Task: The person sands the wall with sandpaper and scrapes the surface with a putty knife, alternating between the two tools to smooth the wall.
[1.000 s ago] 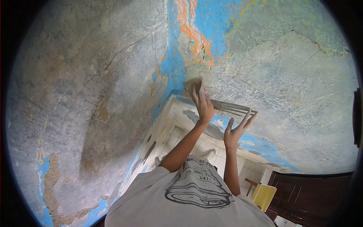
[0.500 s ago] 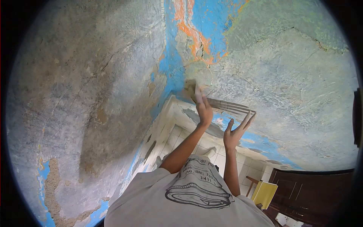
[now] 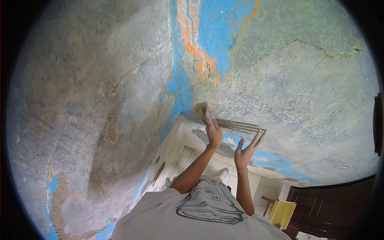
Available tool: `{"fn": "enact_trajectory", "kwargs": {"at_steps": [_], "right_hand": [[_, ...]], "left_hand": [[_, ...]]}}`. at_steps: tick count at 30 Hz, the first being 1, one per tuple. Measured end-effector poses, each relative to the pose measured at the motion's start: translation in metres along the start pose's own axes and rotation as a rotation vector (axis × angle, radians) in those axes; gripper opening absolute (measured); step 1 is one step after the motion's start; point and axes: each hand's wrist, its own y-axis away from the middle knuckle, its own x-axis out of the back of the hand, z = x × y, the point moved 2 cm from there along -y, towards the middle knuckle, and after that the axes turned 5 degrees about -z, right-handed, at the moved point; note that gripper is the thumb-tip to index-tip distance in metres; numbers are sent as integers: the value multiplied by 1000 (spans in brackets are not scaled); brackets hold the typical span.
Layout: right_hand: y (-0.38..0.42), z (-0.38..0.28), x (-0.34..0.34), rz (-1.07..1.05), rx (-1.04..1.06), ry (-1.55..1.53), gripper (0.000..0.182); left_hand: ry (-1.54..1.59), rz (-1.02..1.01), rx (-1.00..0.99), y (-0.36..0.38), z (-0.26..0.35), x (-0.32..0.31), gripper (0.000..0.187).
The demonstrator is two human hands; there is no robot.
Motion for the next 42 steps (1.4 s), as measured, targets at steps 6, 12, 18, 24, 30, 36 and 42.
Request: {"fn": "enact_trajectory", "kwargs": {"at_steps": [6, 12, 18, 24, 30, 36, 42], "right_hand": [[4, 6, 2, 2, -57, -7, 82], [6, 11, 0, 12, -63, -33, 83], [9, 18, 5, 41, -121, -29, 84], [3, 12, 13, 73, -94, -18, 84], [15, 8, 8, 44, -140, -53, 85], [17, 1, 5, 8, -111, -94, 84], [25, 10, -1, -24, -99, -70, 82]], "left_hand": [[-1, 59, -339, -44, 70, -15, 43], [5, -28, -166, -1, 11, -27, 45], [66, -82, -330, -43, 98, -26, 50], [12, -65, -265, -16, 57, -30, 50], [-123, -41, -437, -43, 80, -21, 48], [-111, -41, -396, -62, 89, -13, 47], [-106, -45, -331, -8, 43, -18, 45]]}}
